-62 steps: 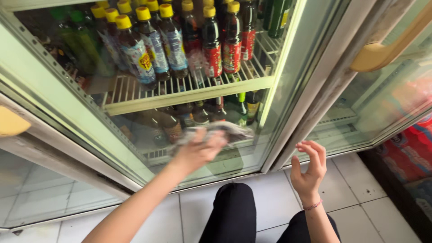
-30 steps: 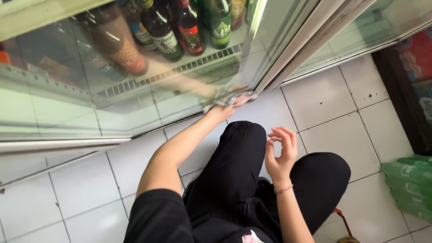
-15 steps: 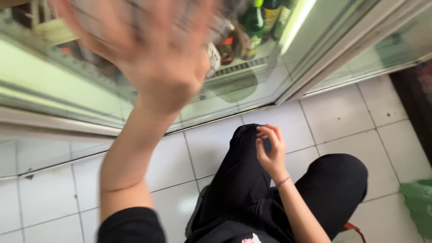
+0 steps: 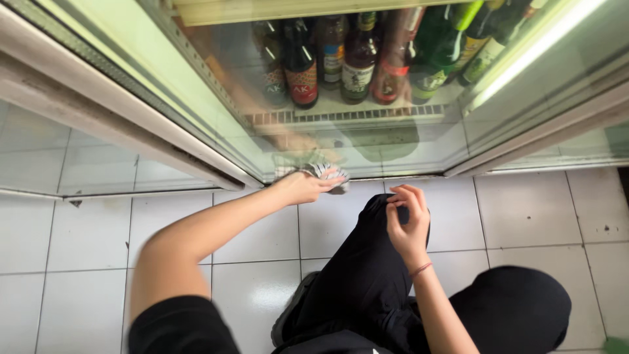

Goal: The person cleans the glass door of a commercial refrigerator using a cloth and a spray bottle. They wipe the exterior glass surface, spray the cloth with liquid from a green bottle, and continue wiping different sections of the door, including the handle and lower panels.

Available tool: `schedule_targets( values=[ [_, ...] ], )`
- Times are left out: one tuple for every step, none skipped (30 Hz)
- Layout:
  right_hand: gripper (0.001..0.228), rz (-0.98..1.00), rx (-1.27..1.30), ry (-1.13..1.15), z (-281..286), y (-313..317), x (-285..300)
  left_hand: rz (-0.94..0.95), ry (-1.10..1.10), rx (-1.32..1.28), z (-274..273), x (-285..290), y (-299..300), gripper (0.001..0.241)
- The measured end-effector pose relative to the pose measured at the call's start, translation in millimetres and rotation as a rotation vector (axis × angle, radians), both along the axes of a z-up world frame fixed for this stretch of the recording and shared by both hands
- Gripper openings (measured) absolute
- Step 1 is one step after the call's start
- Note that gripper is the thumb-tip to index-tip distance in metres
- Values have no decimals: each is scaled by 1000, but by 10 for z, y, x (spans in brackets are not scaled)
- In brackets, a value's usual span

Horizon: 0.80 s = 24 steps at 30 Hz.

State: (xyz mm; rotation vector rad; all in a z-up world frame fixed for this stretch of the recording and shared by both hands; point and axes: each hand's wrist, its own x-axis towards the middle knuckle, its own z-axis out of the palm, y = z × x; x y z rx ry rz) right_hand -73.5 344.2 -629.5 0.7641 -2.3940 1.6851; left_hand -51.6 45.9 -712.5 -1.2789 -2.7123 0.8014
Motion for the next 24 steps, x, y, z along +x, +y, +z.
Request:
schedule_targets(
  values=[
    [28,16,1,-9,-20,-44,6,12,190,120,237,8,-34,45],
    [29,40,-7,-17,-32,-97,18,26,379,234,549,39,-69,53],
    [29,64,-16,-24,-38,-156,15,11,542,321,919,67,-158,51],
    [29,84,-25,-39,-45,-213,40,-10,696,406,1308,89,-269,50],
    [29,102,-26,-40,-51,-269,47,19,688,383,1687,127,-411,50],
    [29,118,-22,-42,-54,-301,48,66,863,343,2011,159,-549,53],
    [28,135,-19,-44,-55,-334,58,125,973,359,2218,213,-579,55],
    [29,144,-24,-44,-49,-376,50,189,1081,375,2362,197,-630,58],
    [30,153,-30,-44,-38,-418,41,264,1128,449,2380,148,-601,60],
    [31,160,-36,-42,-26,-461,33,334,1179,523,2330,154,-619,63],
    [30,167,-34,-41,-13,-501,30,292,1215,515,2148,64,-544,65],
    [30,174,-29,-39,1,-519,25,232,1140,547,1878,49,-441,62],
    [30,182,-23,-38,13,-529,34,174,1062,579,1560,40,-362,59],
    [30,182,-30,-37,24,-542,28,121,988,605,1218,15,-315,57],
    [30,183,-37,-36,30,-546,29,91,768,390,865,140,-288,49],
    [30,186,-42,-37,28,-538,50,104,684,239,530,234,-270,52],
    [30,189,-34,-33,21,-526,65,91,558,295,254,346,-347,49],
    [31,185,-29,-29,10,-522,71,73,430,350,45,442,-464,47],
    [31,182,-23,-25,-7,-520,74,108,289,276,-106,493,-546,40],
    [31,184,-15,-34,-23,-505,89,142,146,207,-186,532,-592,33],
    [30,187,-6,-43,-44,-498,104,174,3,138,-176,556,-628,26],
    [30,189,4,-50,-63,-492,109,144,148,253,-72,579,-673,30],
    [30,189,19,-51,-80,-485,113,113,295,366,107,583,-707,34],
    [30,189,31,-55,-100,-495,131,81,439,475,351,595,-735,39]
  ],
)
